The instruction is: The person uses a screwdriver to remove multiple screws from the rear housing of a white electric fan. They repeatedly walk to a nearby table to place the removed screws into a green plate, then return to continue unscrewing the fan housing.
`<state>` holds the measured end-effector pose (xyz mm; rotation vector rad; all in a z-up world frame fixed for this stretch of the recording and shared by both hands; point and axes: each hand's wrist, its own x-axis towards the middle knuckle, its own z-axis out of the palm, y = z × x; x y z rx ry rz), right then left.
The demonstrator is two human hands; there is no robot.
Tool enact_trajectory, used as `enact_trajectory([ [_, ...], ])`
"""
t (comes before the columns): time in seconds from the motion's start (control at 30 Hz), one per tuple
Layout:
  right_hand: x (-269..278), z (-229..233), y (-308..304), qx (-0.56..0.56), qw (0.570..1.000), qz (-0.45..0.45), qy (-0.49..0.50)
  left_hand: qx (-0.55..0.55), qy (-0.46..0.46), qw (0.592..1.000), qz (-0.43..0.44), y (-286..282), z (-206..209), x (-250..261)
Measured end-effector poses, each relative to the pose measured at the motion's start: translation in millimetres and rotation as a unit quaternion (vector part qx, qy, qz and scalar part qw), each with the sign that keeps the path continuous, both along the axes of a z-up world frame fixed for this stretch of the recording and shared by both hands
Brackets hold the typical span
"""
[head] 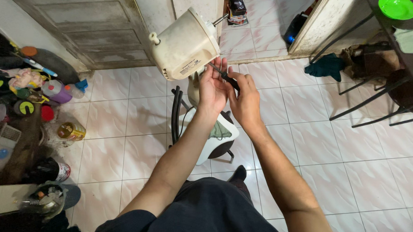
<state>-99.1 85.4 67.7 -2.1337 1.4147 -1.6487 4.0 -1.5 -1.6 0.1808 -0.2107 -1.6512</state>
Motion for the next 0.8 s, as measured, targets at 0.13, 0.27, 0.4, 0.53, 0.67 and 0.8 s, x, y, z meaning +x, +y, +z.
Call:
enact_trajectory([
  [0.13,-1.8,-4.8,-8.7,0.219,0.971,-0.003,-0.101,0.015,-0.004,1.000,-0.010,1.0,-4.1,2.1],
  [0.27,-6.1,-10.8,-13.4,0.307,0.943,0.005,-0.130,0.051,-0.006,0.999,0.000,7.1,-3.5,2.4],
  [0.4,-1.6,-10.9,-4.1,0.065,0.997,-0.017,-0.033,0.025,0.021,0.999,0.014,3.7,0.5,2.1],
  [0.53,3.3,-14.0,-1.1,0.055,0.997,0.018,-0.046,0.018,0.012,1.000,0.020,-5.0,-0.3,1.7],
  [0.67,-4.4,-21.1,-14.2,0.365,0.862,0.117,-0.331,0.015,-0.019,1.000,0.007,-5.4,-3.3,6.3],
  [0.8,-7.1,-22.4,-20.3,0.337,0.925,0.048,-0.169,0.045,0.001,0.999,-0.012,-4.1,-1.0,10.0],
])
